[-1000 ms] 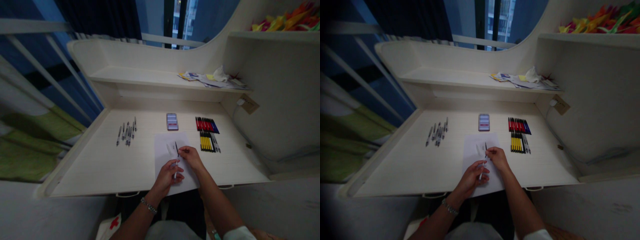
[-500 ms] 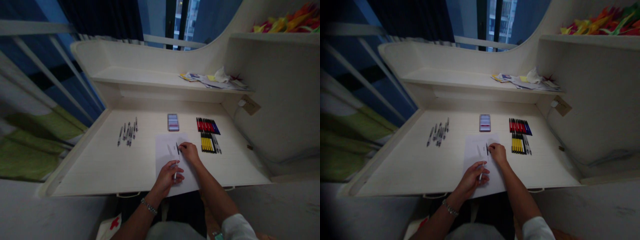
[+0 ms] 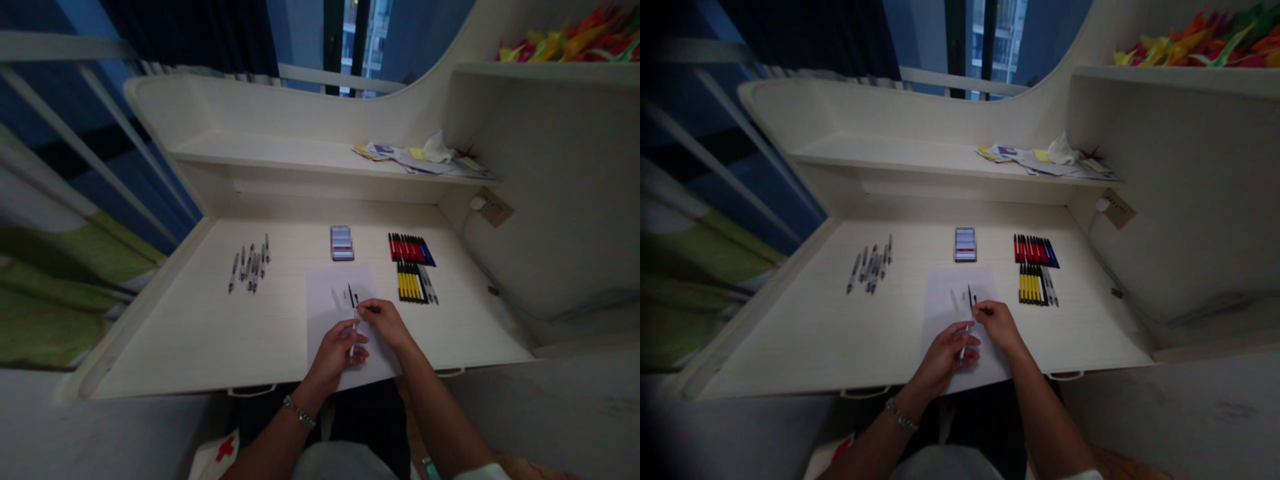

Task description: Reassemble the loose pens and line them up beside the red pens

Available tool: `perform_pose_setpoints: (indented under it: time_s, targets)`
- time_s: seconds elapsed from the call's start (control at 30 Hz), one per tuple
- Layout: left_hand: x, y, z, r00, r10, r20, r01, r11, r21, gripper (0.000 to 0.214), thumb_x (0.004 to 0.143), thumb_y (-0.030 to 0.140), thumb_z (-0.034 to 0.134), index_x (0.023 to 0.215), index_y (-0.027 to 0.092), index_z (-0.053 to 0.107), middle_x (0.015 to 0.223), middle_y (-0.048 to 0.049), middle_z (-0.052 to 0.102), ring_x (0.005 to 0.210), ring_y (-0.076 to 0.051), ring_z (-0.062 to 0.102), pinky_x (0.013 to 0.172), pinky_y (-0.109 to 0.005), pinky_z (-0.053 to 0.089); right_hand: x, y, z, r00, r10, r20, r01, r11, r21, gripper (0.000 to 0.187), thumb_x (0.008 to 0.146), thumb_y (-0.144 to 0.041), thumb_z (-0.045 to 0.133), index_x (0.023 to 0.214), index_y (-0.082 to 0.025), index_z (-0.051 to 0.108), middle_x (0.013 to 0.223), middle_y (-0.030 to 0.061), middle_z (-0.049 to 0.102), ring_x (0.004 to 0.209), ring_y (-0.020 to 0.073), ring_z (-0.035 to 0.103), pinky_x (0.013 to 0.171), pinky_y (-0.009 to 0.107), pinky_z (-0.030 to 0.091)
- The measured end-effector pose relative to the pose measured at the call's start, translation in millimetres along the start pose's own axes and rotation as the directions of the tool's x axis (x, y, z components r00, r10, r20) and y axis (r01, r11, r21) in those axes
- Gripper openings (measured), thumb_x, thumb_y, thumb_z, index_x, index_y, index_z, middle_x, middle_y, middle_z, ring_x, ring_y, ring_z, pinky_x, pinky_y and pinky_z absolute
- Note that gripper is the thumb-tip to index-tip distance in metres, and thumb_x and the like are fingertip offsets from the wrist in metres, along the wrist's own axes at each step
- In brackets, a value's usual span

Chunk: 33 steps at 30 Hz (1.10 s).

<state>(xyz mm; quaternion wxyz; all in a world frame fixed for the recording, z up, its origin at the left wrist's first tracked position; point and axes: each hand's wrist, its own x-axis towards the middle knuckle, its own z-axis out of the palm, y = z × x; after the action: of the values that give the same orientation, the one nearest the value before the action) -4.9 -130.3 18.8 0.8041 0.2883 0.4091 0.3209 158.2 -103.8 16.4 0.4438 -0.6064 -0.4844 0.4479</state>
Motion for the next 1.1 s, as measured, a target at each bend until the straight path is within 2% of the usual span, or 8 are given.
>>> perform_pose_setpoints:
  time_s: [0.13, 0.27, 0.37, 0.5, 0.63, 0.8, 0.9, 1.1]
  targets:
    - [-1.4, 0.4, -2.3, 1.0, 0.012, -0.016, -0.012, 1.0, -0.016, 0.036, 0.079, 0.03, 0.067, 0.11, 0.016, 0.055, 0.09, -0.0102, 0.068, 0.061, -0.014, 0.065, 0.059, -0.028, 0.054, 29.8, 2.3, -11.3, 0.988, -0.053, -0.147, 0.009, 0.959, -0.285, 0.021, 0.075, -0.034, 0.062, 0.084, -0.02, 0.074, 0.086, 0.0069, 0.073, 0.081, 0.0217, 0.065, 0.078, 0.033, 0.046]
    - [-2.4, 3.4, -3.2, 0.999, 0.001, -0.037, -0.002, 1.0, -0.027, 0.032, 0.078, 0.032, 0.069, 0.102, 0.015, 0.055, 0.093, -0.0119, 0.068, 0.064, -0.015, 0.067, 0.062, -0.03, 0.055, 43.5, 2.5, -7.0, 0.981, -0.097, -0.169, -0.021, 0.81, -0.586, 0.016, 0.076, -0.028, 0.061, 0.084, -0.023, 0.075, 0.088, 0.0081, 0.073, 0.086, 0.0231, 0.064, 0.079, 0.031, 0.043]
    - [-2.8, 6.6, -2.7, 0.999, -0.001, -0.038, 0.0, 0.999, -0.041, 0.031, 0.078, 0.033, 0.069, 0.1, 0.015, 0.055, 0.094, -0.0132, 0.068, 0.066, -0.016, 0.068, 0.064, -0.031, 0.056, 44.0, 2.3, -0.1, 0.981, -0.106, -0.164, -0.031, 0.742, -0.669, 0.016, 0.078, -0.028, 0.06, 0.083, -0.022, 0.074, 0.087, 0.0089, 0.073, 0.085, 0.0227, 0.064, 0.078, 0.03, 0.042]
    - [-1.5, 9.4, -0.5, 0.999, 0.017, -0.05, -0.021, 0.998, -0.067, 0.029, 0.078, 0.031, 0.07, 0.097, 0.014, 0.055, 0.095, -0.0159, 0.069, 0.07, -0.018, 0.069, 0.069, -0.033, 0.056, 39.7, -1.3, -0.7, 0.976, -0.122, -0.179, -0.018, 0.777, -0.63, 0.017, 0.079, -0.031, 0.06, 0.084, -0.022, 0.073, 0.088, 0.0083, 0.072, 0.084, 0.0221, 0.063, 0.077, 0.03, 0.041]
    - [1.7, 11.5, 2.4, 0.992, 0.064, -0.105, -0.074, 0.993, -0.092, 0.029, 0.075, 0.027, 0.073, 0.095, 0.015, 0.056, 0.096, -0.0158, 0.069, 0.076, -0.019, 0.069, 0.075, -0.034, 0.055, 15.4, -9.6, -3.7, 0.963, -0.15, -0.226, 0.037, 0.897, -0.441, 0.022, 0.083, -0.036, 0.055, 0.088, -0.021, 0.07, 0.085, 0.0065, 0.071, 0.08, 0.0209, 0.063, 0.076, 0.031, 0.043]
    - [5.5, 13.2, 6.7, 0.973, 0.19, -0.133, -0.197, 0.98, -0.038, 0.033, 0.071, 0.034, 0.075, 0.092, 0.015, 0.06, 0.091, -0.0107, 0.07, 0.079, -0.018, 0.067, 0.073, -0.03, 0.053, -39.9, -14.8, 13.6, 0.993, -0.113, -0.02, 0.107, 0.978, -0.181, 0.02, 0.078, -0.038, 0.063, 0.089, -0.023, 0.069, 0.084, 0.0037, 0.071, 0.075, 0.0195, 0.063, 0.072, 0.03, 0.047]
    - [8.1, 12.6, 12.1, 0.967, 0.226, -0.12, -0.227, 0.974, 0.002, 0.035, 0.071, 0.037, 0.074, 0.095, 0.015, 0.061, 0.09, -0.0107, 0.071, 0.082, -0.019, 0.067, 0.072, -0.028, 0.052, -57.7, -12.7, 22.6, 0.993, -0.114, -0.023, 0.108, 0.978, -0.18, 0.018, 0.077, -0.036, 0.063, 0.09, -0.023, 0.069, 0.085, 0.0036, 0.071, 0.076, 0.0198, 0.064, 0.073, 0.031, 0.048]
    - [13.2, 9.9, 11.9, 0.952, 0.303, -0.048, -0.293, 0.944, 0.152, 0.031, 0.074, 0.033, 0.072, 0.097, 0.015, 0.063, 0.095, -0.0123, 0.071, 0.087, -0.02, 0.066, 0.077, -0.029, 0.051, -32.9, -2.7, 3.6, 0.988, -0.101, -0.12, 0.068, 0.966, -0.249, 0.024, 0.08, -0.036, 0.059, 0.096, -0.021, 0.069, 0.09, 0.0062, 0.072, 0.081, 0.0211, 0.066, 0.076, 0.032, 0.049]
